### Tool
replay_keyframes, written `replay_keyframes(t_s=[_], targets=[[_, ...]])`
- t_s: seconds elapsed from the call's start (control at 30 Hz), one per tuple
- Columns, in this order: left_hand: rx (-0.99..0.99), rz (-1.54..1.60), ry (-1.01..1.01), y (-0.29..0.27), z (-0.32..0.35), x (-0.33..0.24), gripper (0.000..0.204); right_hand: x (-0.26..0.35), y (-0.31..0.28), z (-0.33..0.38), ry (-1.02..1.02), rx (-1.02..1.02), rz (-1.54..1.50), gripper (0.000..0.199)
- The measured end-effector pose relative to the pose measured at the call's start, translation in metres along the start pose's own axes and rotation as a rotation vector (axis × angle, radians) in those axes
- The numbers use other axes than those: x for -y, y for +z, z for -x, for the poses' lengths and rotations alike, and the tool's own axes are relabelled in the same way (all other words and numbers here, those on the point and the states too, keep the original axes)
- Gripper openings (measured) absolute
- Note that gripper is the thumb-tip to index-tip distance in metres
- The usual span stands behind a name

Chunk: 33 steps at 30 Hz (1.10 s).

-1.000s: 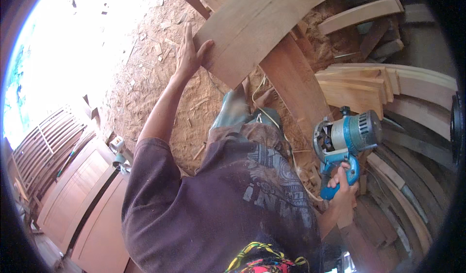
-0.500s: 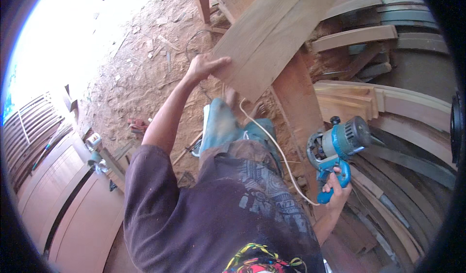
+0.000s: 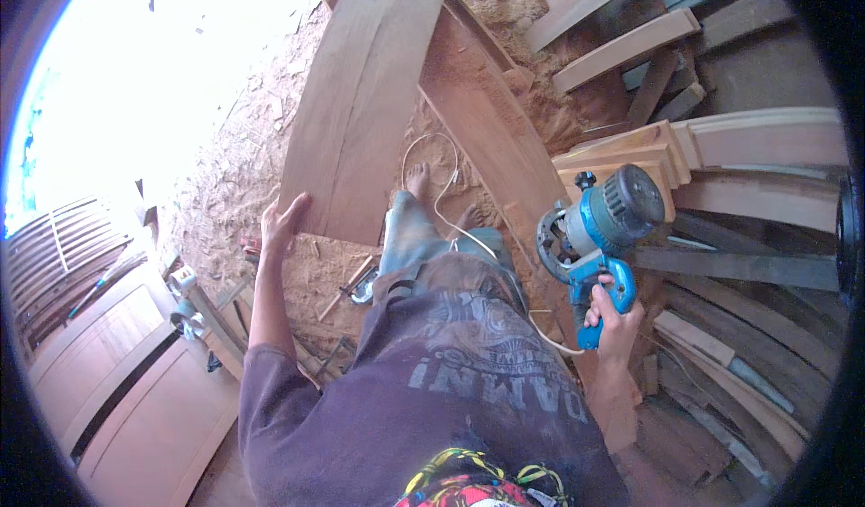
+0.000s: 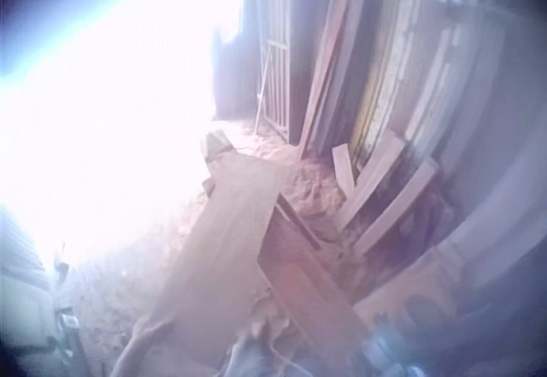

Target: The person uses a handheld electric router to shape the edges of a long wooden plank. They guide the tool along the plank's length, flip the plank to work on different edges, and repeat the routing process on multiple sides.

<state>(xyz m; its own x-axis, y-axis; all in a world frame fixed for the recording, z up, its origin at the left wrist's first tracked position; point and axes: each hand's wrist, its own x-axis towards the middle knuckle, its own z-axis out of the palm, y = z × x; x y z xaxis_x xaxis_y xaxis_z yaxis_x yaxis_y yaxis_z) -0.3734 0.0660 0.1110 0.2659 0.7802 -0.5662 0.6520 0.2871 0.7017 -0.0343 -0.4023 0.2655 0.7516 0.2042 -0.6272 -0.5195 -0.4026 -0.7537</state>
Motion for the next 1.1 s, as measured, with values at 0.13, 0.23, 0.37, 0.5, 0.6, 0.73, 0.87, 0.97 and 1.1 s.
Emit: replay_keyframes(t_s=[0.13,0.23,0.37,0.5,0.6,0.73,0.87,0.97,1.1], targets=[[-0.28,-0.289,0.185,0.003,0.045,-0.005,0.058,-0.011,-0.012,-0.011,-0.053,0.085,0.013,0.024],[-0.483,-0.574,0.316,0.061,0.101,-0.044,0.048,-0.018,-0.015,-0.017,-0.074,0.102,-0.009,0.023],[-0.318,-0.54,0.517,0.128,0.159,-0.075,0.039,-0.023,-0.015,-0.016,-0.112,0.11,-0.042,0.021],[-0.11,-0.644,0.6,0.171,0.175,-0.096,0.056,-0.023,-0.009,-0.015,-0.093,0.081,-0.078,0.02],[-0.013,-0.802,0.7,0.203,0.161,-0.075,0.082,-0.029,-0.015,-0.025,-0.08,0.121,-0.075,0.024],[0.109,-0.795,0.635,0.225,0.143,-0.054,0.099,-0.031,-0.017,-0.019,-0.057,0.11,-0.064,0.026],[0.041,-0.761,0.763,0.2,0.073,-0.05,0.1,-0.024,-0.016,-0.016,-0.055,0.087,-0.002,0.025],[-0.249,-0.78,0.729,0.164,-0.02,-0.053,0.093,-0.021,-0.013,-0.014,-0.069,0.094,0.06,0.023],[0.239,-0.481,0.21,0.14,-0.114,-0.044,0.09,-0.02,-0.019,-0.018,-0.069,0.094,0.168,0.022]])
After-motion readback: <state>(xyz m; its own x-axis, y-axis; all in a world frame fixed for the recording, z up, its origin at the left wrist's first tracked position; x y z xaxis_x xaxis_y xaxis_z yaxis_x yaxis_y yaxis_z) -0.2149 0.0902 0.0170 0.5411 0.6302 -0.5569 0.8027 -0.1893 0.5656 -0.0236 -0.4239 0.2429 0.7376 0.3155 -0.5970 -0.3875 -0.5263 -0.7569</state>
